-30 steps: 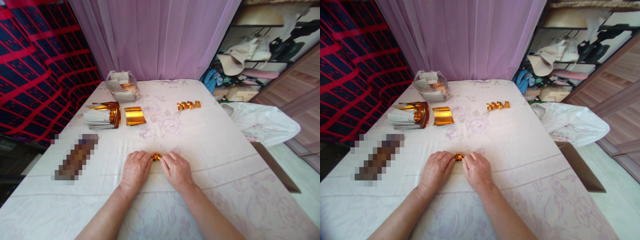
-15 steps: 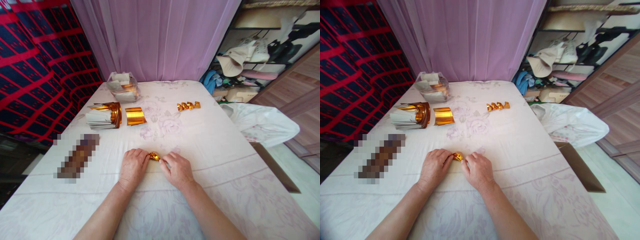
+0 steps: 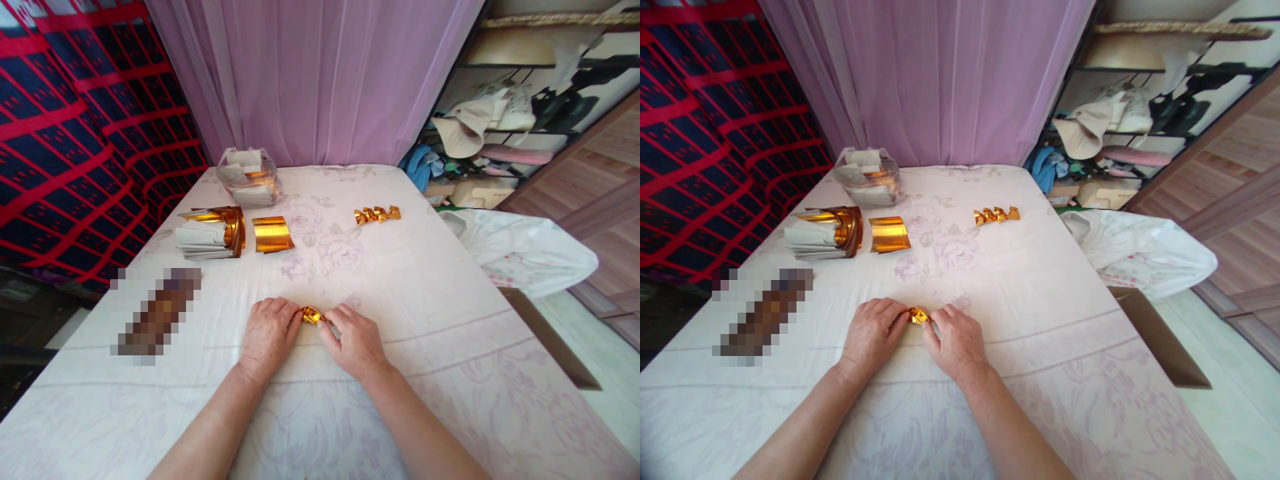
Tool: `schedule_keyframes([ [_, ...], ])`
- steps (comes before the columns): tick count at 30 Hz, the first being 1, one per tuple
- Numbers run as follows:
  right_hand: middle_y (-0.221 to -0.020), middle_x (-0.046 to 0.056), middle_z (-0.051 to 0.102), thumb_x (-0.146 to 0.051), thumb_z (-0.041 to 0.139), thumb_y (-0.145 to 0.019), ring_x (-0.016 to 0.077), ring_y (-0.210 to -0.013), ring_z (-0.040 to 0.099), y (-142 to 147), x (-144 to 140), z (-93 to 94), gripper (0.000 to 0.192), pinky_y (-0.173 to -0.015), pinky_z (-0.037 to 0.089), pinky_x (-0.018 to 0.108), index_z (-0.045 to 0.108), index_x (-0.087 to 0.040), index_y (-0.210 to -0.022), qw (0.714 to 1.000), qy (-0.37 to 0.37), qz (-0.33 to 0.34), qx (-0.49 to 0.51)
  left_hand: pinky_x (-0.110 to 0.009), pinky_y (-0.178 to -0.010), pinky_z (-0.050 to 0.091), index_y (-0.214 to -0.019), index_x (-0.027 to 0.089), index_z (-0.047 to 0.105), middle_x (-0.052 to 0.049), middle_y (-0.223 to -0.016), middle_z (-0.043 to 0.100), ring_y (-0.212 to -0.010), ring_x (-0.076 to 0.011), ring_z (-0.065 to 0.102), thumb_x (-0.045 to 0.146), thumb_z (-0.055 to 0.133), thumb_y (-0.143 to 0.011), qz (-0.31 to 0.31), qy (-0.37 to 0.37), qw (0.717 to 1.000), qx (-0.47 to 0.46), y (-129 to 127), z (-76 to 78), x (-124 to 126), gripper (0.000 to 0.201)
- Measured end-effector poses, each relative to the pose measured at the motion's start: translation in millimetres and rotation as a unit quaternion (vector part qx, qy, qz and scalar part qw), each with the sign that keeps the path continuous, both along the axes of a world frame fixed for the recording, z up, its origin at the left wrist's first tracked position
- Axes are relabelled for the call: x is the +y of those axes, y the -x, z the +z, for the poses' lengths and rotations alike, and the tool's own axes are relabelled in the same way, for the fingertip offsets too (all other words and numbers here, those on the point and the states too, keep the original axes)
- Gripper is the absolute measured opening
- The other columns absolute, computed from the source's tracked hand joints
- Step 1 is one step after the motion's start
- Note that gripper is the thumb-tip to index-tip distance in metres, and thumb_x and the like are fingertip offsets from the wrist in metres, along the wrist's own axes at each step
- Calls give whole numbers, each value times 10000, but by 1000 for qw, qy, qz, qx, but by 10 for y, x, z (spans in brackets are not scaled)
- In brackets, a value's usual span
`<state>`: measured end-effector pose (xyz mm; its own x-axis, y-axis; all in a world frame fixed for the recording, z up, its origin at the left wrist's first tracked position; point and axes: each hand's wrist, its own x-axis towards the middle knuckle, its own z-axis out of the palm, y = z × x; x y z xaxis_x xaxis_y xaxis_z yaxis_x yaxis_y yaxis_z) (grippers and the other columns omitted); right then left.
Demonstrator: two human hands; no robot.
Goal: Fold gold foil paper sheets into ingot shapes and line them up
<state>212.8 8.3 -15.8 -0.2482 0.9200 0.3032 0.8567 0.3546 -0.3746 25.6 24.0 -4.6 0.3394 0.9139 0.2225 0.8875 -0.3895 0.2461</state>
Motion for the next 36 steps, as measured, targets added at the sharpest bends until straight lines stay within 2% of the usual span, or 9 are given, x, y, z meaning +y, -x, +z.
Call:
schedule_keyframes([
  [10, -690, 10, 618, -202, 456, -928, 119, -626, 568, 44, 1, -32, 285, -608, 314, 263, 618, -196, -693, 997, -52, -15, -49, -381, -756, 406, -902, 193, 684, -52, -860, 681, -828, -238, 589, 246, 511, -956, -20, 11, 1000, 18, -99, -10, -26, 189],
  [16, -737, 8, 647, -264, 512, -902, 124, -666, 600, 3, 11, 42, 223, -618, 326, 255, 648, -199, -738, 999, -6, -21, -27, -388, -759, 410, -897, 206, 691, -48, -862, 689, -842, -244, 600, 257, 523, -951, -7, 16, 1000, 17, -71, 28, -3, 184],
  [21, -701, 7, 656, -248, 522, -875, 122, -638, 587, 12, 19, 134, 235, -587, 290, 263, 634, -198, -675, 996, 73, -20, -43, -392, -759, 419, -879, 205, 694, -56, -842, 692, -833, -246, 604, 270, 516, -953, 3, 4, 1000, 24, -50, 39, 11, 204],
  [25, -662, 0, 665, -233, 516, -866, 113, -611, 562, -14, 114, 157, 275, -571, 263, 260, 625, -201, -616, 992, 120, -36, -29, -380, -781, 456, -962, 210, 689, -57, -921, 715, -874, -238, 632, 332, 532, -947, 11, 4, 999, -41, 5, -36, 40, 200],
  [27, -646, -2, 670, -249, 516, -868, 114, -602, 554, -46, 221, 155, 303, -566, 260, 257, 624, -202, -589, 990, 121, -74, -15, -388, -809, 482, -1043, 201, 677, -72, -993, 723, -921, -244, 648, 371, 526, -941, 28, -4, 996, -87, 66, -82, 71, 250],
  [30, -626, -7, 681, -294, 532, -863, 117, -570, 547, -98, 442, 154, 312, -547, 262, 252, 643, -212, -583, 981, 116, -157, -6, -376, -824, 513, -1038, 191, 680, -80, -970, 732, -907, -232, 668, 394, 485, -936, 52, -7, 986, -161, 184, -128, 139, 299],
  [33, -692, -1, 718, -323, 500, -890, 131, -613, 586, -139, 695, 167, 315, -560, 295, 241, 691, -226, -659, 977, 92, -194, -8, -342, -782, 536, -992, 188, 692, -74, -922, 733, -848, -215, 679, 439, 454, -921, 92, 3, 967, -239, 295, -159, 225, 353],
  [36, -787, 19, 747, -331, 463, -914, 151, -692, 628, -177, 947, 190, 332, -584, 322, 243, 725, -231, -735, 971, 69, -228, -20, -309, -690, 547, -950, 200, 704, -61, -894, 742, -763, -202, 684, 503, 456, -876, 159, 5, 933, -323, 374, -203, 306, 398],
])
